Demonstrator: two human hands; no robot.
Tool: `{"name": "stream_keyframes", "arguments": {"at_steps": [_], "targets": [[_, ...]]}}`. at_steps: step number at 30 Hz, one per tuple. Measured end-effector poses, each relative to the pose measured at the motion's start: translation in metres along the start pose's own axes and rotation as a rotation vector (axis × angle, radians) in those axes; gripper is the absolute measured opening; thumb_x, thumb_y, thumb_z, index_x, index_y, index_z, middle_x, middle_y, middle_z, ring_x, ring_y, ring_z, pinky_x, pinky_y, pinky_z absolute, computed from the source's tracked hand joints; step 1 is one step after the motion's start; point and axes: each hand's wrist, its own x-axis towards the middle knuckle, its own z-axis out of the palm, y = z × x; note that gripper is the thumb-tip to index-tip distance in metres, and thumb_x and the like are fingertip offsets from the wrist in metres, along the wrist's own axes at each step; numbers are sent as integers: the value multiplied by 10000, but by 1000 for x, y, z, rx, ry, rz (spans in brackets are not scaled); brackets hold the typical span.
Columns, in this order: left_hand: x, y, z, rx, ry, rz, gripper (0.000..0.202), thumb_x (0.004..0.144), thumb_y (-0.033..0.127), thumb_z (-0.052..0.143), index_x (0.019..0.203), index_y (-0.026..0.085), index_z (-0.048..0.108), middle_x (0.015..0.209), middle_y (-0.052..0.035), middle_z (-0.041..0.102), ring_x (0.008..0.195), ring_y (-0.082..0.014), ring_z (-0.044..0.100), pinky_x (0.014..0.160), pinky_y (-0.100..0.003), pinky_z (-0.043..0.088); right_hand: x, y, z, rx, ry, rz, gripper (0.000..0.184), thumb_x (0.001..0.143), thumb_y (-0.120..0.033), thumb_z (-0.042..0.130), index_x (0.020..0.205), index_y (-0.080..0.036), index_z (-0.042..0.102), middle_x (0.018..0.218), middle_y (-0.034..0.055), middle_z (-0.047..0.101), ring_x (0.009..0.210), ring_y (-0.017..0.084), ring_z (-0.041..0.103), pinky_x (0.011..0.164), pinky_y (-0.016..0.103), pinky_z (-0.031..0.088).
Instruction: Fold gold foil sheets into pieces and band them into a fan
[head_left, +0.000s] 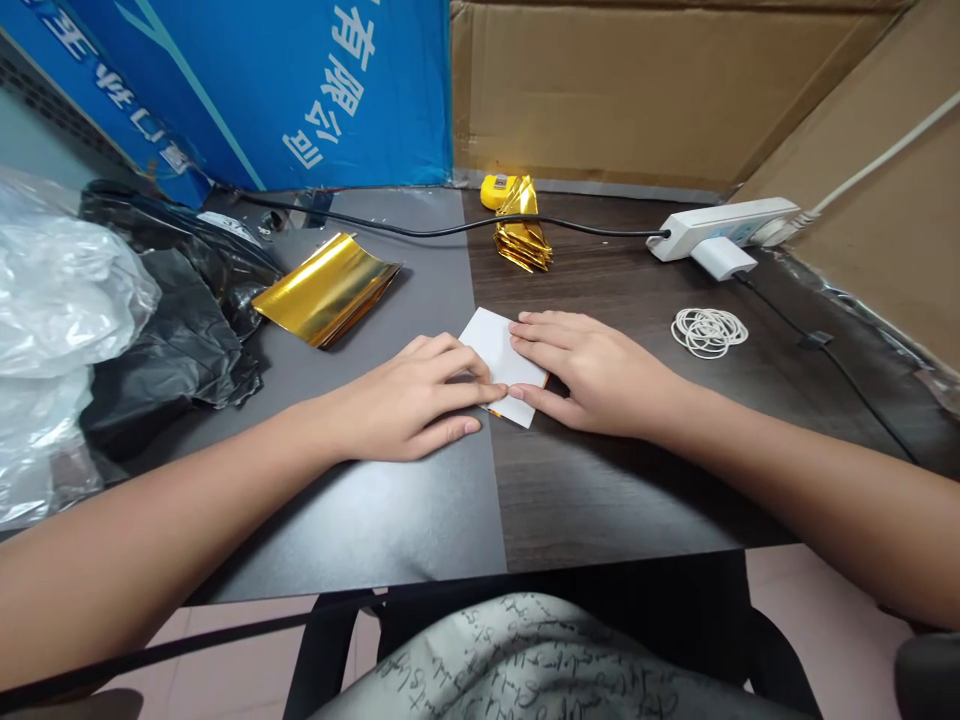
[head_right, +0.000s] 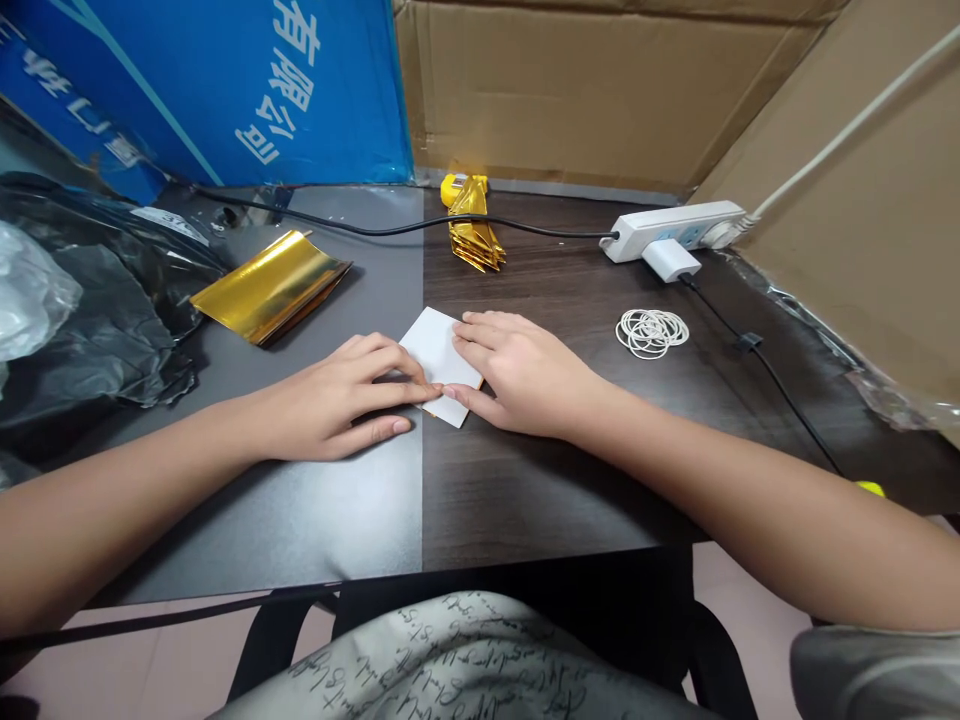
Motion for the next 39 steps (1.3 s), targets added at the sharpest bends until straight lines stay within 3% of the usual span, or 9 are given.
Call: {"name": "stream_keyframes", "arguments": {"at_steps": [5,12,19,30,39], "targets": [[0,-1,0,-13,6,-11,368,1021,406,445,1312,267,623,1233,-94,621,1136,-262,518,1001,-413,385,-3,-11,6,4,-61,30,601,1014,-396,446,1419,42,512,1500,265,480,1450,366,422,1172,546,419],[0,-4,-1,-24,65,58,305,1005,333,481,1234,242,662,1195,-85,658,1099,-244,564,968,-395,415,-1,-14,8,15,-97,41,605,1028,-374,419,1437,69,474,1535,297,404,1476,374,368,1194,538,395],[-1,-6,1,5,105,122,295,1011,325,497,1169,179,698,1183,-110,658,1085,-252,553,953,-417,444,0,-17,8,-8,-112,28,607,1032,-347,393,1434,104,458,1524,331,386,1468,406,361,1182,566,395],[-1,-4,-2,70,75,119,282,1008,314,494,1165,206,703,1192,-109,637,1067,-257,556,901,-412,452,1,-19,11,-29,-136,32,625,1024,-329,392,1451,127,417,1539,348,348,1482,415,325,1199,565,367],[0,2,3,91,114,172,259,1003,198,462,1175,149,650,1325,-104,649,1305,-249,532,1037,-404,437,-1,-25,6,-103,-21,-14,561,1010,-241,350,1404,137,479,1491,344,441,1438,420,406,1176,530,417]]}}
